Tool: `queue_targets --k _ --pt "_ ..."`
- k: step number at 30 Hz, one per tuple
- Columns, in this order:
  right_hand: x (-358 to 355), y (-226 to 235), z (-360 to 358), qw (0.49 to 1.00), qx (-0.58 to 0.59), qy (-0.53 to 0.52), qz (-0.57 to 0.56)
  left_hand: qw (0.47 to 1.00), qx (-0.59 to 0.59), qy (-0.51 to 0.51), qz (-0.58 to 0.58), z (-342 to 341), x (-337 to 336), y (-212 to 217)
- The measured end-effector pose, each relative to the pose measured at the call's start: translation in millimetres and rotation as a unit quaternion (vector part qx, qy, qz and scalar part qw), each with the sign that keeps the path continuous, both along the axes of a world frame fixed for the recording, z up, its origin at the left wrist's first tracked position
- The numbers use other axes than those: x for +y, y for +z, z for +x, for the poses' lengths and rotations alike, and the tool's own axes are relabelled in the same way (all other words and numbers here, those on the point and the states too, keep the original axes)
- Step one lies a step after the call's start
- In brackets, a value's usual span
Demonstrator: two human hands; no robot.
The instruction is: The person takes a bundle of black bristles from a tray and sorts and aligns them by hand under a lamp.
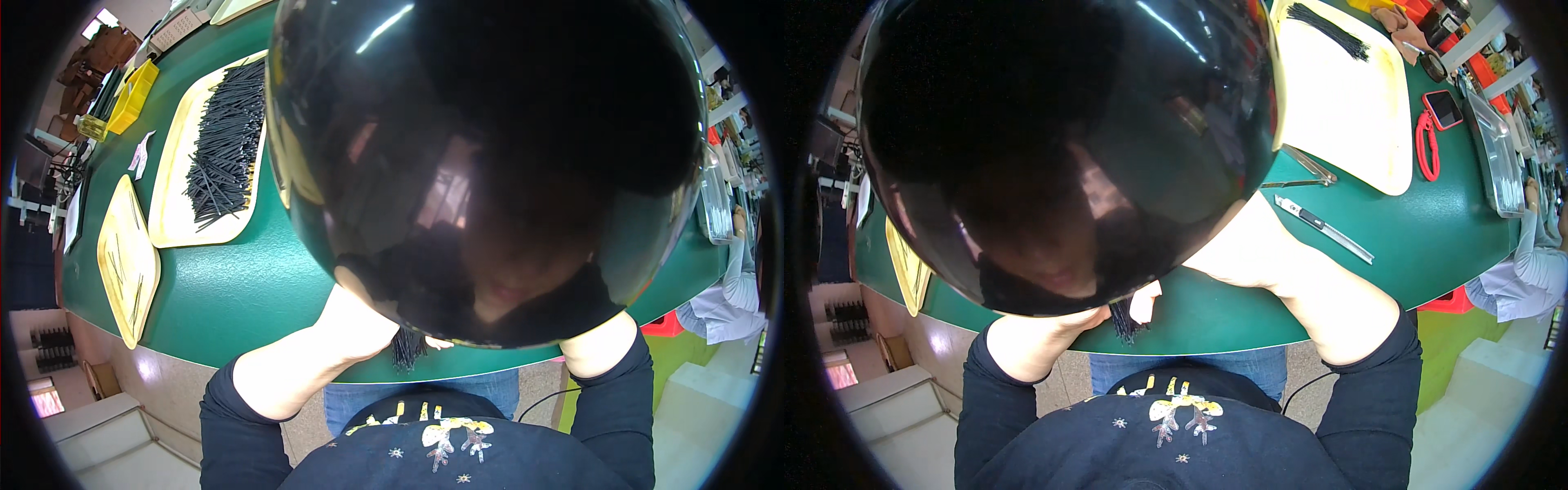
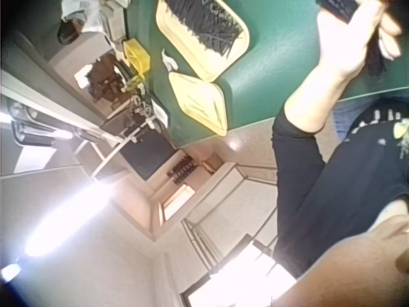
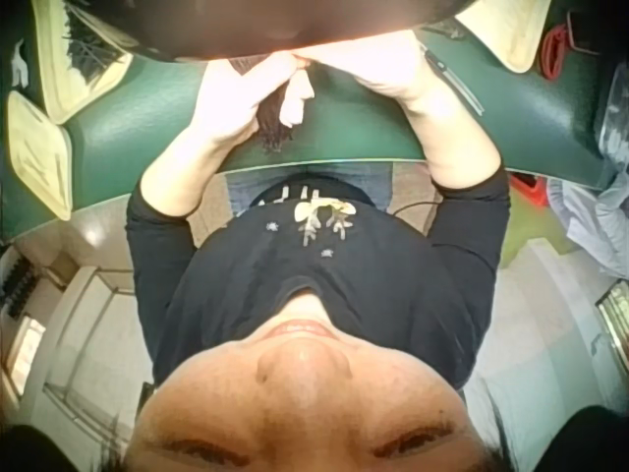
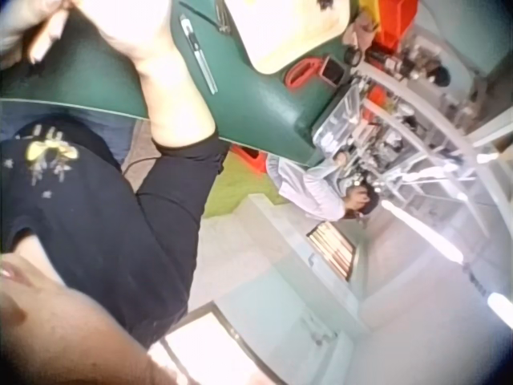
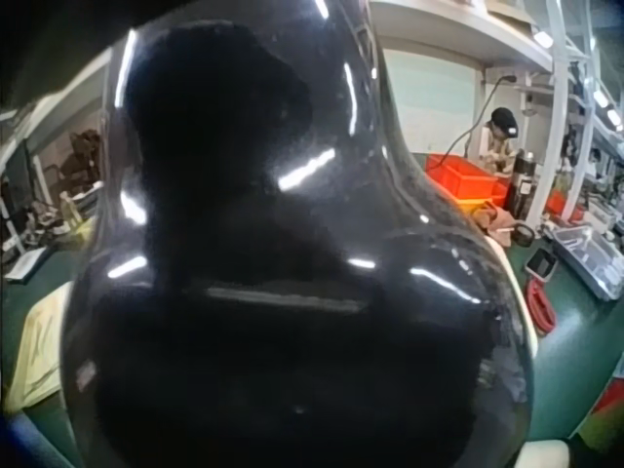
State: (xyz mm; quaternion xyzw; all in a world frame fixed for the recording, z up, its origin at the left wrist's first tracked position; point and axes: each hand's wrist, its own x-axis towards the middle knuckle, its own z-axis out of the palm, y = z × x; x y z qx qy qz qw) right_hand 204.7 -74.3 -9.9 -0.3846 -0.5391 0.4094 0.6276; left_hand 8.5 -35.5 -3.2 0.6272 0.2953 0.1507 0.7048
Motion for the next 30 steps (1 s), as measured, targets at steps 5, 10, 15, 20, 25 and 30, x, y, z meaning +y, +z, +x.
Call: queue_targets --k 5,10,15,20,25,30 --pt "0.5 0.0 -3.5 1.000 0.008 0.007 0.003 0.913 -0.212 0.102 -0.333 -16.5 -10.4 -52.8" --pt "-5.6 -5.1 1.1 1.000 0.021 0.006 -0.003 0.972 0.113 0.008 0.207 0.4 -3.1 2.6" --pt "-7.8 -8.7 1.1 0.999 0.049 0.014 0.003 0.912 0.157 0.028 0.379 -2.6 -8.7 -9.5" --pt "-8.7 -16.8 0.2 0.994 0.102 0.023 0.011 0.991 -0.088 -0.026 0.093 -2.5 2.9 -15.1" --pt "-9.3 -3.9 -5.5 0.998 0.009 -0.059 -0.037 0.986 0.107 -0.003 0.127 1.8 2.2 21.8" --pt "-8.1 -2.2 -2.4 0.999 -0.012 -0.044 -0.022 0.989 0.140 -0.035 0.027 6.0 4.5 38.7"
